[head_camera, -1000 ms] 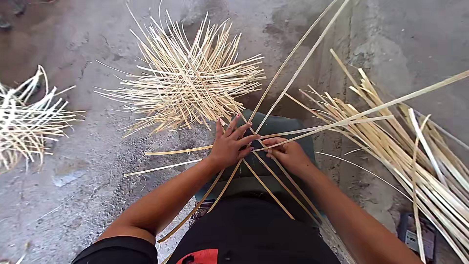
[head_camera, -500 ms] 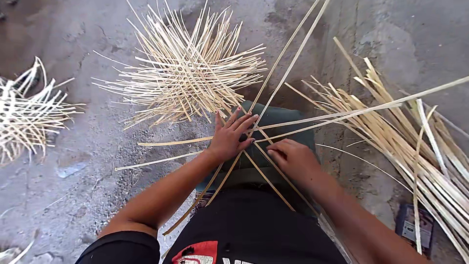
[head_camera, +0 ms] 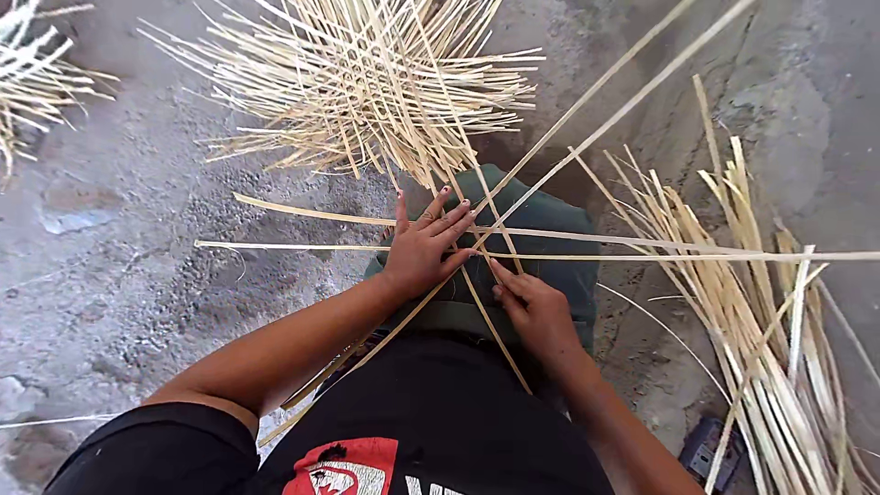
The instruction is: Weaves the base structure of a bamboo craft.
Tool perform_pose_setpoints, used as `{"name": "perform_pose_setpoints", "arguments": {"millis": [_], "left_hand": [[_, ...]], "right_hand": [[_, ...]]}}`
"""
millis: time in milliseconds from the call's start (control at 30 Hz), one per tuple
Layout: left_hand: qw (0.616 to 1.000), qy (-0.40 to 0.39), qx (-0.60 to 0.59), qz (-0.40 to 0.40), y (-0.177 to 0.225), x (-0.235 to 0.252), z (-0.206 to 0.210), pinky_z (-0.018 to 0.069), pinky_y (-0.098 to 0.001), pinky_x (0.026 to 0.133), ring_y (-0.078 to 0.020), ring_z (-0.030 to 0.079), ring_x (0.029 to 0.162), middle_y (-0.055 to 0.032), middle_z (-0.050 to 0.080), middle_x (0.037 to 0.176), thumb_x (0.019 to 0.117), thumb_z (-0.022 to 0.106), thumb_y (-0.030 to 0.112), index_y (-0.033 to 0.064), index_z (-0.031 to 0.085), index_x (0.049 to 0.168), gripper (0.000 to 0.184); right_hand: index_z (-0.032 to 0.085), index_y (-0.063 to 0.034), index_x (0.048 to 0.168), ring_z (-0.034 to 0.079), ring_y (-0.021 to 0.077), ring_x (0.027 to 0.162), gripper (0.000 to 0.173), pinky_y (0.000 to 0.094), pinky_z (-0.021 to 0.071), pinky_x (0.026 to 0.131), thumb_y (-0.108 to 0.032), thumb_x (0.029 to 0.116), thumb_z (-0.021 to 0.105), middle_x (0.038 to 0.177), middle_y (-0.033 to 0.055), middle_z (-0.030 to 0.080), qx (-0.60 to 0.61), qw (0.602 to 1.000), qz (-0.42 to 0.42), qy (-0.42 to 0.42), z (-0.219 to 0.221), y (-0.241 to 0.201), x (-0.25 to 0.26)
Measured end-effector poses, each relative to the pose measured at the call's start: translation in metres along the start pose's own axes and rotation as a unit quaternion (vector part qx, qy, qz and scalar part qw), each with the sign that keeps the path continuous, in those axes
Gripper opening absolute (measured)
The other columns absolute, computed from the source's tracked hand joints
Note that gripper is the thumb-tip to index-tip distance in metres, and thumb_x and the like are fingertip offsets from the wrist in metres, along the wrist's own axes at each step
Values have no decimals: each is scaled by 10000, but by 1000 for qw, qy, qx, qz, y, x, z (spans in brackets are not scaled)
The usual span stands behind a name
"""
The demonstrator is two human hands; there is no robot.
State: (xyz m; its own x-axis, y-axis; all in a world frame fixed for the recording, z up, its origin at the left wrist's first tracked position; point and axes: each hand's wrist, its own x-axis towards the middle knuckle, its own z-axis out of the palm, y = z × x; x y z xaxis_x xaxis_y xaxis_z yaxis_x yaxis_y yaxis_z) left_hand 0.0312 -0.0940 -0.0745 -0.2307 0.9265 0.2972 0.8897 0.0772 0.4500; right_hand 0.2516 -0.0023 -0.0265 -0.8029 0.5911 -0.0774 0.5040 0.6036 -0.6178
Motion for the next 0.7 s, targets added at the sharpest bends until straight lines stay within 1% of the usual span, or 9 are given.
{"name": "perform_pose_setpoints", "arguments": {"millis": [167,267,367,500,533,567,633,667,700], "left_hand": [[1000,2,-7,9,-3,2,4,37,-761,1176,-259,313,1534,46,504,1558,1032,498,513,228,577,1472,530],[1000,-3,-10,10,-3,2,3,36,-758,1177,-259,300,1539,52,488,1570,1033,488,517,225,565,1483,542],[1000,-2,-14,13,-2,1,3,37,-769,1168,-282,302,1537,33,488,1571,1035,484,505,199,560,1487,550],[1000,-4,-8,-6,1,1,-2,32,-776,1164,-273,298,1539,52,493,1566,1016,499,544,225,553,1488,572],[1000,-7,-4,-12,2,2,-5,29,-788,1154,-285,283,1543,48,484,1571,1003,516,555,241,546,1489,579],[1000,-12,4,-11,4,4,-9,31,-803,1139,-305,263,1548,34,460,1588,992,530,559,266,527,1499,585],[999,-34,28,19,6,10,-20,19,-818,1125,-333,185,1569,14,351,1654,998,536,534,348,456,1540,579],[997,-47,36,49,6,14,-25,15,-822,1122,-343,155,1574,9,303,1676,1002,547,495,380,428,1553,576],[994,-60,38,83,6,20,-29,10,-820,1124,-347,136,1576,9,272,1689,996,569,450,397,416,1559,586]], "right_hand": [[677,-126,1368,705,85,837,357,234,588,801,-206,1039,565,947,36,748,51,998,15,-17,-1,-3,2],[675,-100,1361,696,43,808,351,198,583,777,-202,1043,566,945,6,752,121,991,46,-44,-3,-5,4],[671,-92,1362,694,38,786,350,194,586,752,-188,1038,582,954,1,753,181,978,76,-66,-5,-6,7],[672,-147,1376,700,37,834,360,205,582,797,-239,1039,584,999,1,760,107,991,52,-59,-13,-7,5],[699,-157,1341,703,46,871,340,229,580,829,-268,1046,571,1023,3,763,70,996,37,-41,-18,-7,3],[745,-157,1265,706,70,885,309,260,589,829,-286,1048,566,1016,12,761,29,999,19,-1,-22,-6,1],[779,-141,1145,700,118,862,271,306,592,785,-293,1035,583,980,36,745,-38,996,9,82,-28,3,-2],[763,-132,1158,696,123,847,277,313,593,770,-308,1028,594,976,39,738,-48,995,25,89,-30,8,-4],[729,-135,1221,695,116,829,306,313,595,756,-329,1024,601,971,31,735,-45,995,47,73,-31,13,-6]]}}
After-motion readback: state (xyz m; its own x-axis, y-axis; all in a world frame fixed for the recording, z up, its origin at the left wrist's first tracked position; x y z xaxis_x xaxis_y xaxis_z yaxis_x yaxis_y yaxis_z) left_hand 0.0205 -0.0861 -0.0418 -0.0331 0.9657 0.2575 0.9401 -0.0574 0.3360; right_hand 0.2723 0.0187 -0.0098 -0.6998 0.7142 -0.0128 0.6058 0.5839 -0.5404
